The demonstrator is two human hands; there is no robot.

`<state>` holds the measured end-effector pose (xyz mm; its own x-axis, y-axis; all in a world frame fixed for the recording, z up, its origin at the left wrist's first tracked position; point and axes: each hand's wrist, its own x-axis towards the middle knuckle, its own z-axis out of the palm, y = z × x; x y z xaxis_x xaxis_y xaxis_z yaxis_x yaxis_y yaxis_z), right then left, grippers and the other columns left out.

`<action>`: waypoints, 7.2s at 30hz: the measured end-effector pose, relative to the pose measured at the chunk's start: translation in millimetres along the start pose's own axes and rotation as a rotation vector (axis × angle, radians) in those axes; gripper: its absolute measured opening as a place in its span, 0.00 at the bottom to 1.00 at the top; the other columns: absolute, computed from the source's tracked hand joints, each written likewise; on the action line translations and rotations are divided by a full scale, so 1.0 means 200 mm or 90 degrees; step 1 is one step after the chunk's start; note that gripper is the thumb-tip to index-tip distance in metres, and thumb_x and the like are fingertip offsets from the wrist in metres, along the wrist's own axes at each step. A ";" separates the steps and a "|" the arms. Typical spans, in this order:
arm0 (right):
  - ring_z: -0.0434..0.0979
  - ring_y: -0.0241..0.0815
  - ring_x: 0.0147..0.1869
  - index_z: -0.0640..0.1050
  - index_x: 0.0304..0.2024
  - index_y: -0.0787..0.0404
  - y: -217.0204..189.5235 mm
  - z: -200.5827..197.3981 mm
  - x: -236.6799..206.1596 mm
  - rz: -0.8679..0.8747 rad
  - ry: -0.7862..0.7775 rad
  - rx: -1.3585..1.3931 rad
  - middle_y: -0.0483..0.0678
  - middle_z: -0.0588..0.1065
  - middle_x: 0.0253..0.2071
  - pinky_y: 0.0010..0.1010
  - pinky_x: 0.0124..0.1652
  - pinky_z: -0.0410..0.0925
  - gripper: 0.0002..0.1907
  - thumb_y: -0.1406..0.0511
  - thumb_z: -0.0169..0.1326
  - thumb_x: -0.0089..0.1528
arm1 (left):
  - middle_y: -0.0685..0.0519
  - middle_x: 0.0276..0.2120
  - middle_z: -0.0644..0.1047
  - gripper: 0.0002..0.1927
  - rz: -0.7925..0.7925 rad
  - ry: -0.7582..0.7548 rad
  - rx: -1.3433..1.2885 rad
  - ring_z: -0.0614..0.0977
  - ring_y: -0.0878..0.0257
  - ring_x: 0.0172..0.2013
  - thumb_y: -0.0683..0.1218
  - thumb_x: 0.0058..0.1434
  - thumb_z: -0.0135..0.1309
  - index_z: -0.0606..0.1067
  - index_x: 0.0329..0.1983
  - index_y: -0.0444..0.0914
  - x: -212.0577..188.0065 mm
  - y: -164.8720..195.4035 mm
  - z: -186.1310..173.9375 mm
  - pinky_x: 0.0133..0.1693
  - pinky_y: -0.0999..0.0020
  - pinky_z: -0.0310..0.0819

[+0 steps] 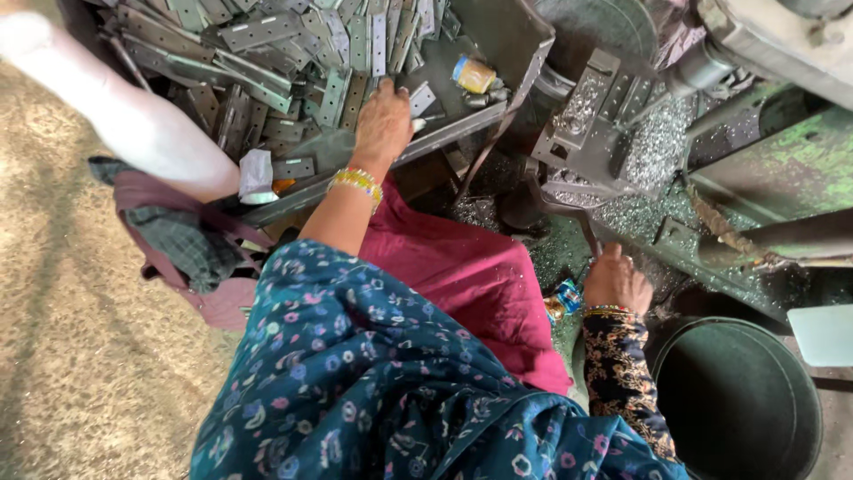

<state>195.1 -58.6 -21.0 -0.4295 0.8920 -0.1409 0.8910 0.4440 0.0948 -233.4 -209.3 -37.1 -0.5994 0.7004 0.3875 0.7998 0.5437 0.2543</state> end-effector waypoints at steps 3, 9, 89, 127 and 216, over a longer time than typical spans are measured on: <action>0.81 0.67 0.47 0.70 0.54 0.59 0.01 0.08 -0.04 -0.040 0.048 0.088 0.63 0.79 0.44 0.56 0.43 0.71 0.19 0.57 0.53 0.64 | 0.39 0.42 0.78 0.15 -0.090 0.076 -0.066 0.80 0.42 0.44 0.42 0.57 0.62 0.79 0.48 0.38 -0.09 -0.02 -0.07 0.47 0.48 0.75; 0.81 0.68 0.47 0.71 0.54 0.55 0.01 0.16 0.01 -0.001 0.033 0.133 0.63 0.80 0.43 0.58 0.43 0.71 0.16 0.57 0.49 0.67 | 0.41 0.35 0.80 0.10 -0.051 0.240 -0.263 0.81 0.39 0.39 0.42 0.55 0.60 0.80 0.41 0.38 0.00 0.38 -0.16 0.41 0.47 0.74; 0.81 0.65 0.40 0.80 0.37 0.64 0.21 0.60 0.13 -0.066 -0.029 0.290 0.63 0.79 0.34 0.54 0.38 0.71 0.27 0.45 0.54 0.64 | 0.47 0.69 0.66 0.20 0.057 -0.010 0.000 0.64 0.56 0.68 0.46 0.60 0.47 0.79 0.53 0.37 0.26 1.59 0.42 0.55 0.62 0.59; 0.81 0.66 0.46 0.83 0.40 0.64 0.17 0.36 0.18 0.024 -0.089 0.342 0.68 0.79 0.35 0.53 0.49 0.68 0.45 0.36 0.28 0.72 | 0.41 0.68 0.68 0.15 0.199 0.039 -0.043 0.68 0.54 0.65 0.46 0.59 0.54 0.82 0.43 0.32 -0.03 1.47 0.26 0.54 0.60 0.63; 0.79 0.66 0.51 0.79 0.51 0.53 0.12 0.47 0.19 -0.028 -0.037 0.298 0.63 0.79 0.44 0.55 0.48 0.71 0.27 0.43 0.52 0.60 | 0.39 0.38 0.82 0.19 -0.119 0.079 -0.369 0.83 0.42 0.42 0.39 0.55 0.54 0.80 0.50 0.42 -0.03 0.54 -0.25 0.45 0.49 0.78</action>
<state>214.4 -21.0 -117.6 -0.4708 0.8614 -0.1906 0.8485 0.3829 -0.3654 -142.3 -178.4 33.1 -0.7509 0.5396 0.3807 0.5899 0.2889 0.7540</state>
